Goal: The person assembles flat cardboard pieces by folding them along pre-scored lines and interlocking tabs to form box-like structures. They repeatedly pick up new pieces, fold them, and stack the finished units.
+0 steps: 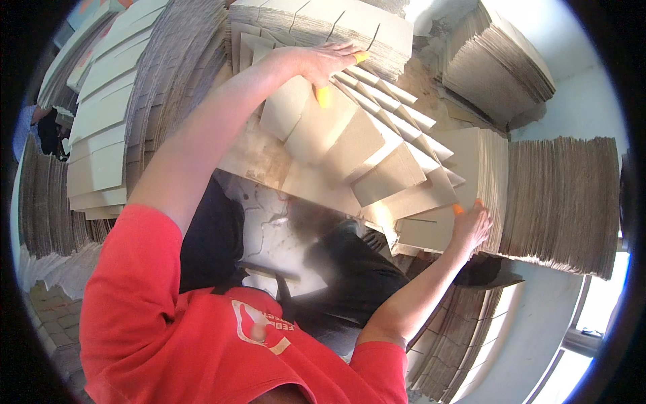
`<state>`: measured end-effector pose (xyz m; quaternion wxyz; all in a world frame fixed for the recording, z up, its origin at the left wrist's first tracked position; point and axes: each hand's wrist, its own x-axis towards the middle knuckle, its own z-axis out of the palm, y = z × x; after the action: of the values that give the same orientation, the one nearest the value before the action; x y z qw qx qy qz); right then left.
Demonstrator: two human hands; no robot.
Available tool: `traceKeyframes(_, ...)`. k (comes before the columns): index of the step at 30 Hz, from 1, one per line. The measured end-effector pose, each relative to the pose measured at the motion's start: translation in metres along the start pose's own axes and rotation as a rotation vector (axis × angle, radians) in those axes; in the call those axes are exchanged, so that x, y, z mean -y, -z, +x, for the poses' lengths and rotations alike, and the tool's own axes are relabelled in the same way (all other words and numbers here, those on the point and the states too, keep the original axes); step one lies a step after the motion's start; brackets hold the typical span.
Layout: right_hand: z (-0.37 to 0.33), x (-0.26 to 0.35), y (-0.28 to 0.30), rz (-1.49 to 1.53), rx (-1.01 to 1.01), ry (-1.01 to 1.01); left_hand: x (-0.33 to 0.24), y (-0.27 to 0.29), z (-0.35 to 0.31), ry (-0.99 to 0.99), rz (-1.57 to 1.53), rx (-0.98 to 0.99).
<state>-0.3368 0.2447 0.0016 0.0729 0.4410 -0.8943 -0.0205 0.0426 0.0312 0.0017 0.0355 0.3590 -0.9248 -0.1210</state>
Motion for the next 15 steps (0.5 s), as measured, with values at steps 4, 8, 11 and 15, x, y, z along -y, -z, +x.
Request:
traceKeyframes(4,0.024,-0.026,-0.031,0.093,-0.090,-0.060,-0.004,-0.017,-0.012,0.005,-0.271,-0.009)
traceKeyframes(8,0.029,-0.027,-0.049,-0.002,-0.151,-0.087,0.005,-0.038,-0.047,0.001,-0.436,-0.152)
traceKeyframes(11,0.024,-0.036,-0.046,0.102,-0.162,-0.111,-0.028,-0.002,-0.061,0.211,-0.381,-0.219)
traceKeyframes(15,0.022,-0.029,-0.052,0.115,-0.256,-0.038,-0.019,0.043,-0.064,0.070,-0.461,-0.699)
